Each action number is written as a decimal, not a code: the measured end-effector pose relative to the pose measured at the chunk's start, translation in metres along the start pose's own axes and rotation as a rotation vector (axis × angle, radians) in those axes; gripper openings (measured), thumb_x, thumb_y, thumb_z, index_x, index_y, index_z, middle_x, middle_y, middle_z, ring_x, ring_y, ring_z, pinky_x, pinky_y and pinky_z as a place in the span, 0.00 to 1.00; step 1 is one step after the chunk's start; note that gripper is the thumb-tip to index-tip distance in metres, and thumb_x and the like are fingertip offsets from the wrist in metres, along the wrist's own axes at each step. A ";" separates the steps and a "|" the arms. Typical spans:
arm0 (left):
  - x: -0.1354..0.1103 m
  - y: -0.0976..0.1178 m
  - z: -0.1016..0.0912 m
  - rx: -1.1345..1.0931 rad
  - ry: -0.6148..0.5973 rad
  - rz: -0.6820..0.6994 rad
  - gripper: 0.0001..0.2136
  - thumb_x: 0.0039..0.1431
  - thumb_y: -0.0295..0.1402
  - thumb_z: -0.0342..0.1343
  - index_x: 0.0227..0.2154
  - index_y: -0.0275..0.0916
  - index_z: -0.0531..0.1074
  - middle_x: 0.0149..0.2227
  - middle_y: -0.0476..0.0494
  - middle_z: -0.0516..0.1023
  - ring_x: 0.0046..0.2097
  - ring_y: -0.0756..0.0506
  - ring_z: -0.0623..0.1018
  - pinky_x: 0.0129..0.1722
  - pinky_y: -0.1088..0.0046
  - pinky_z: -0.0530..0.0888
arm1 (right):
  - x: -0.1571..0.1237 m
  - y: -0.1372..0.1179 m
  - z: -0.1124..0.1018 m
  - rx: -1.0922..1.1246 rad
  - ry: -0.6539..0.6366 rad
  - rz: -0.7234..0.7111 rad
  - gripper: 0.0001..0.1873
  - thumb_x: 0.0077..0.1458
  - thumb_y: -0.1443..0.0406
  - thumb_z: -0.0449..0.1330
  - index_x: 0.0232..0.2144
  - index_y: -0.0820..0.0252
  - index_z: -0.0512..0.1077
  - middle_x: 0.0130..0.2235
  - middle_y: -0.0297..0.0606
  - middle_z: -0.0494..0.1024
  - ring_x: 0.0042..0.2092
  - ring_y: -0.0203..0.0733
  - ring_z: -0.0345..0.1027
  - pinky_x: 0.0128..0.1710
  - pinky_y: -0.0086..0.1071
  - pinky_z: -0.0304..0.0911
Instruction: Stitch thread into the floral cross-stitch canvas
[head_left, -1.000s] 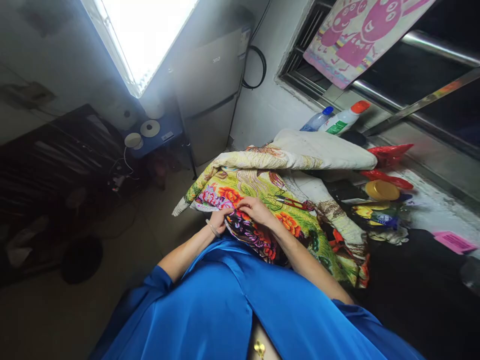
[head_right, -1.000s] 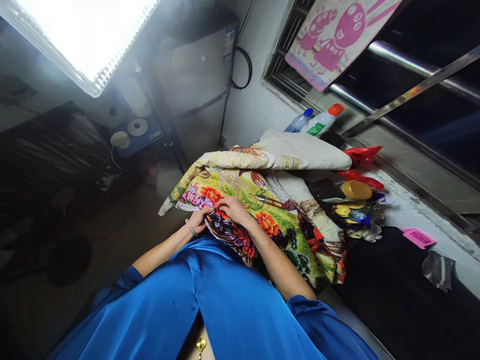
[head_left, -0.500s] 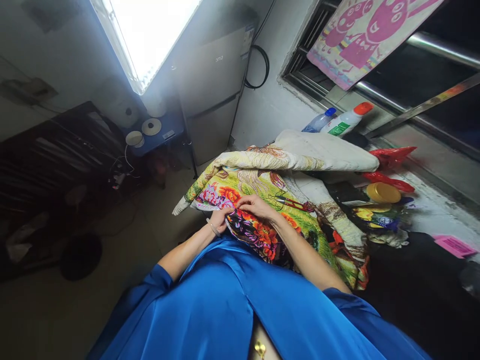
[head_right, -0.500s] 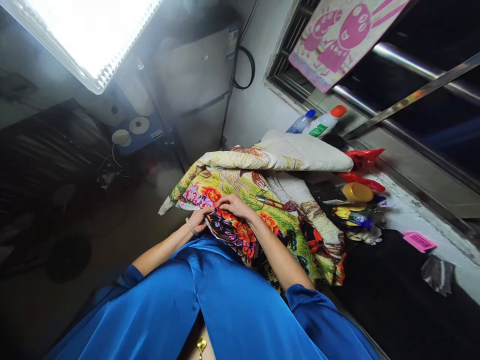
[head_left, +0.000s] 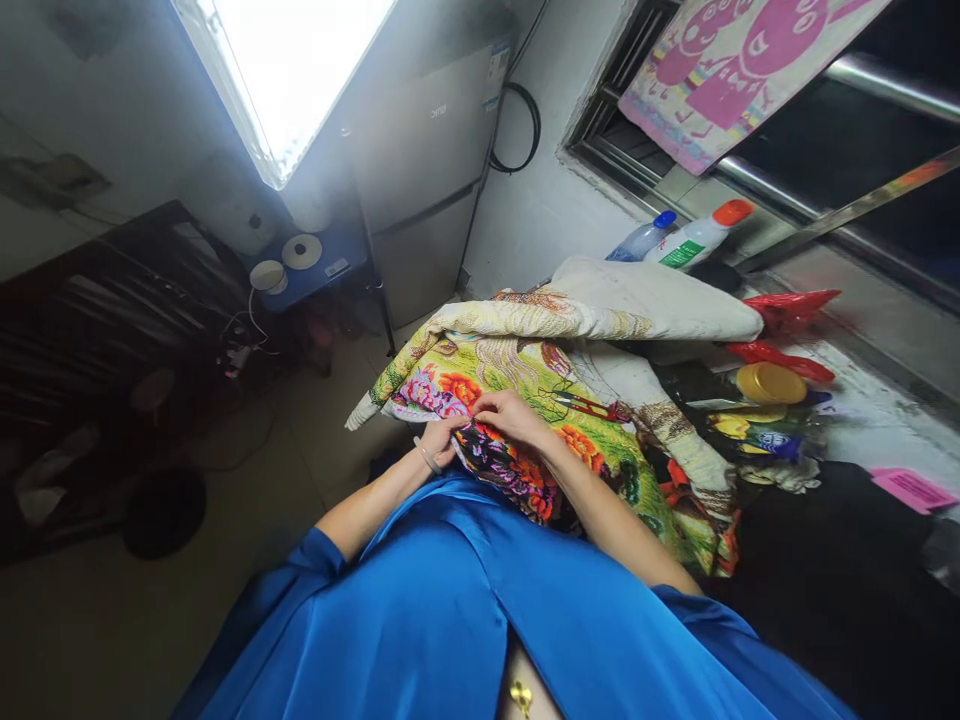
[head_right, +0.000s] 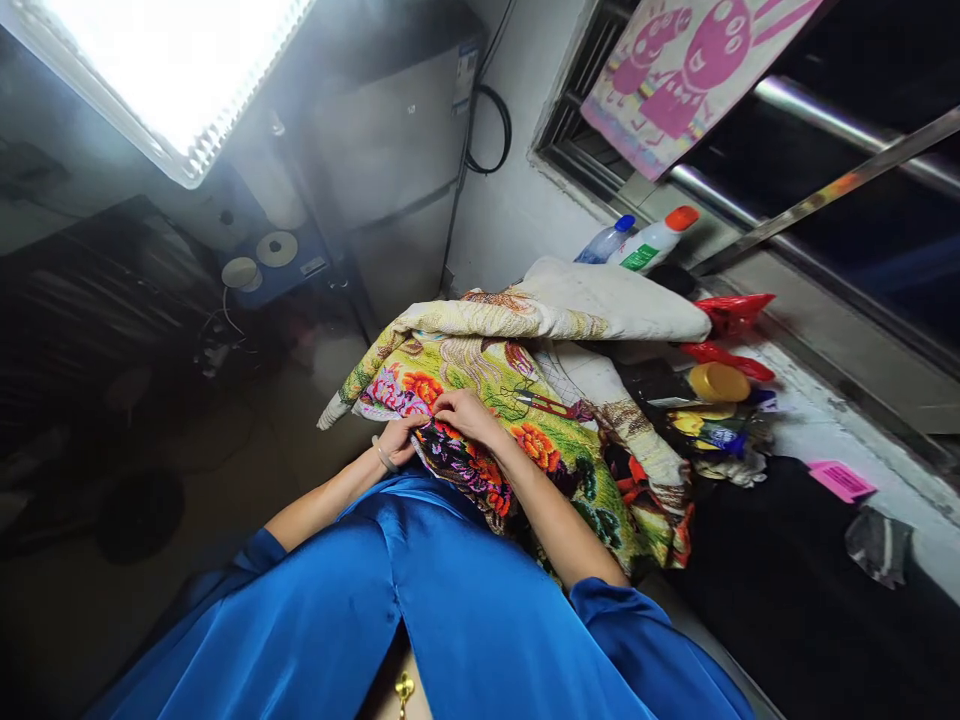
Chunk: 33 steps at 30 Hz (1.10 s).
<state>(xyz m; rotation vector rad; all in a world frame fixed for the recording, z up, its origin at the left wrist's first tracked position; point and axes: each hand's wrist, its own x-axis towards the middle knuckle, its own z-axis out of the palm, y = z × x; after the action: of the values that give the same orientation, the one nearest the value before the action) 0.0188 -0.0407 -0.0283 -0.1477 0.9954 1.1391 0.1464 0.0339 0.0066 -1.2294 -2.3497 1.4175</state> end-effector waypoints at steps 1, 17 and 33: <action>-0.001 0.001 0.001 0.004 0.000 -0.010 0.11 0.32 0.21 0.64 0.23 0.35 0.71 0.23 0.45 0.77 0.37 0.41 0.78 0.44 0.62 0.73 | -0.001 -0.003 0.000 -0.047 0.009 -0.004 0.07 0.46 0.72 0.57 0.24 0.60 0.76 0.26 0.34 0.77 0.29 0.37 0.68 0.34 0.29 0.61; -0.004 0.005 0.000 0.036 -0.018 -0.033 0.10 0.30 0.20 0.64 0.17 0.35 0.69 0.20 0.46 0.75 0.37 0.41 0.78 0.43 0.63 0.72 | -0.005 -0.025 0.015 -0.440 0.083 -0.084 0.10 0.58 0.65 0.51 0.30 0.58 0.72 0.33 0.43 0.75 0.35 0.43 0.68 0.32 0.31 0.58; -0.013 0.007 0.010 -0.004 0.023 0.059 0.20 0.26 0.20 0.68 0.29 0.36 0.73 0.29 0.43 0.80 0.41 0.39 0.79 0.46 0.60 0.72 | 0.009 -0.010 0.010 0.346 0.341 0.044 0.13 0.49 0.61 0.54 0.33 0.61 0.76 0.27 0.37 0.77 0.28 0.40 0.69 0.30 0.33 0.65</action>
<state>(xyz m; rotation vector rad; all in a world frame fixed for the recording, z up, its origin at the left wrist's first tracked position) 0.0181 -0.0406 -0.0103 -0.1364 1.0236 1.1954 0.1297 0.0312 0.0069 -1.3041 -1.7798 1.4177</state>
